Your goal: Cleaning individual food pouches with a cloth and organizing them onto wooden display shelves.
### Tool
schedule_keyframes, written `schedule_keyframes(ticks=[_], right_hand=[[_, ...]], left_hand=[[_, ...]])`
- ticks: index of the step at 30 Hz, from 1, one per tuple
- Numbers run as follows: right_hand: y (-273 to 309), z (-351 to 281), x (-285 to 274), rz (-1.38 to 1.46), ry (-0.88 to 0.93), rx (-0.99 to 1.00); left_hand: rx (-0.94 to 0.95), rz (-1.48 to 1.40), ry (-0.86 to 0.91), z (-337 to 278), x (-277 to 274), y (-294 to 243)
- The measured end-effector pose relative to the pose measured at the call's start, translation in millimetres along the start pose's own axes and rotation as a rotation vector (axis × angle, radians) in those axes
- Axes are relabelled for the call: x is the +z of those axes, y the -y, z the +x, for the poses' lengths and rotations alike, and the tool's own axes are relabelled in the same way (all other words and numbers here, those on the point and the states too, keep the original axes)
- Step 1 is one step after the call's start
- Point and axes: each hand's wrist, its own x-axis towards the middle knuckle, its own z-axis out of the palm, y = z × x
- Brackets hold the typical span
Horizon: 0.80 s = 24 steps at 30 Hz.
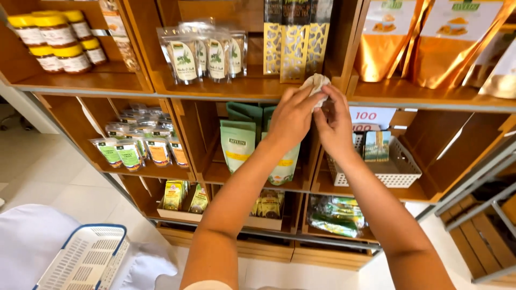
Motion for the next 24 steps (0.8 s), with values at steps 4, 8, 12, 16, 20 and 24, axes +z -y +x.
schedule_keyframes(ticks=[4, 8, 12, 16, 20, 24], right_hand=[[12.9, -2.3, 2.7, 0.07, 0.059, 0.015], [9.6, -5.0, 15.8, 0.045, 0.3, 0.147], [31.1, 4.7, 38.5, 0.006, 0.393, 0.148], [43.2, 15.0, 82.9, 0.002, 0.439, 0.153], [54.8, 19.7, 141.7, 0.07, 0.476, 0.184], [57.3, 21.5, 197.2, 0.129, 0.44, 0.213]], left_hand=[[-0.042, 0.087, 0.018, -29.9, -12.4, 21.8], [-0.127, 0.175, 0.041, -48.3, -58.7, 56.6], [-0.17, 0.202, -0.037, -52.2, -124.2, 62.2], [-0.241, 0.174, -0.042, -62.4, -167.2, 84.8], [-0.29, 0.182, -0.042, -73.0, -201.6, 113.1], [-0.242, 0.188, -0.113, -80.6, -222.9, 136.5]])
